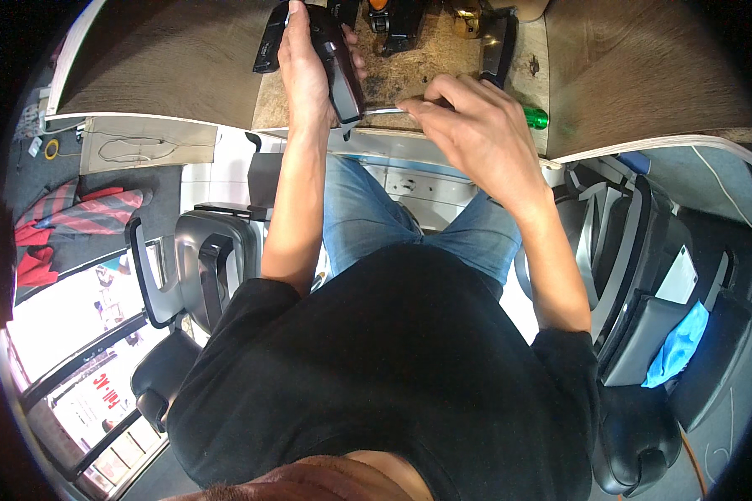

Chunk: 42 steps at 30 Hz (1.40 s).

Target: The person uses a screwdriver to remove screws from the casing of a hair clipper, then removes the back cover to reveal the internal components. The person then uses the screwdriver to remove another screw from the internal assembly and sets the pieces on a counter.

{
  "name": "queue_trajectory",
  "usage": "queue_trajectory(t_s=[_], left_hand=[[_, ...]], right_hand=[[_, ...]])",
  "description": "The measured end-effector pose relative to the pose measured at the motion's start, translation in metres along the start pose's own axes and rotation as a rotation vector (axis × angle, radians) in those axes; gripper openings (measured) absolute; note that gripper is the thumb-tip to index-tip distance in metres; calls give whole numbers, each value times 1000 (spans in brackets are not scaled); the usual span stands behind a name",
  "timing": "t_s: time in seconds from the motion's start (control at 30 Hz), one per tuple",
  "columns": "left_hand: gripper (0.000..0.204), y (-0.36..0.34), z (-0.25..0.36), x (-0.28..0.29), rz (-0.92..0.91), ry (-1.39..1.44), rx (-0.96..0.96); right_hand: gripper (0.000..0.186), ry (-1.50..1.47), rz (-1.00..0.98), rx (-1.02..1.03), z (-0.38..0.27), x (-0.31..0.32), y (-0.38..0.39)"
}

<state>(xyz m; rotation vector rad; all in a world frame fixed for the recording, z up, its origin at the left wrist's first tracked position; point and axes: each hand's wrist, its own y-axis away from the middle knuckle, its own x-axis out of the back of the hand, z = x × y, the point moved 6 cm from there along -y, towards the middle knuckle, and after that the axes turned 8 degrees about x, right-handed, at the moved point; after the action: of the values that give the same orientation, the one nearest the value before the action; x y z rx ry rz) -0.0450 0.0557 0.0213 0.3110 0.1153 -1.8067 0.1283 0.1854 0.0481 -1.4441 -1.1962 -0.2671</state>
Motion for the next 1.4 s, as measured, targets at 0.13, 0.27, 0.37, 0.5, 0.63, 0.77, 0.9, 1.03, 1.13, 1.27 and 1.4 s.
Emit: queue_trajectory(t_s=[0.13,0.27,0.37,0.5,0.63,0.77,0.9,1.03,1.13,1.27,1.4], left_hand=[[48,2,1,-1,19,7,-9],[51,4,1,0,43,-26,28],[52,3,1,1,51,-40,14],[52,2,0,1,44,-36,11],[52,2,0,1,22,-35,32],[52,0,-4,3,29,-15,38],[52,1,-3,2,36,-8,44],[51,3,0,1,37,-23,28],[52,3,1,2,35,-41,23],[51,4,4,1,20,-62,2],[49,4,4,1,46,-73,-6]], right_hand=[[17,27,7,38,-3,0,-2],[15,36,-23,58,0,-1,-1],[14,23,-8,64,0,0,-2],[13,26,14,51,3,0,0],[13,1,51,27,2,3,0],[13,3,36,17,2,3,1],[12,-6,88,6,1,3,-1],[9,-11,70,-19,3,3,1],[8,8,33,-6,1,5,-2],[10,89,-34,42,-4,6,-3],[13,134,-89,53,-8,10,-6]])
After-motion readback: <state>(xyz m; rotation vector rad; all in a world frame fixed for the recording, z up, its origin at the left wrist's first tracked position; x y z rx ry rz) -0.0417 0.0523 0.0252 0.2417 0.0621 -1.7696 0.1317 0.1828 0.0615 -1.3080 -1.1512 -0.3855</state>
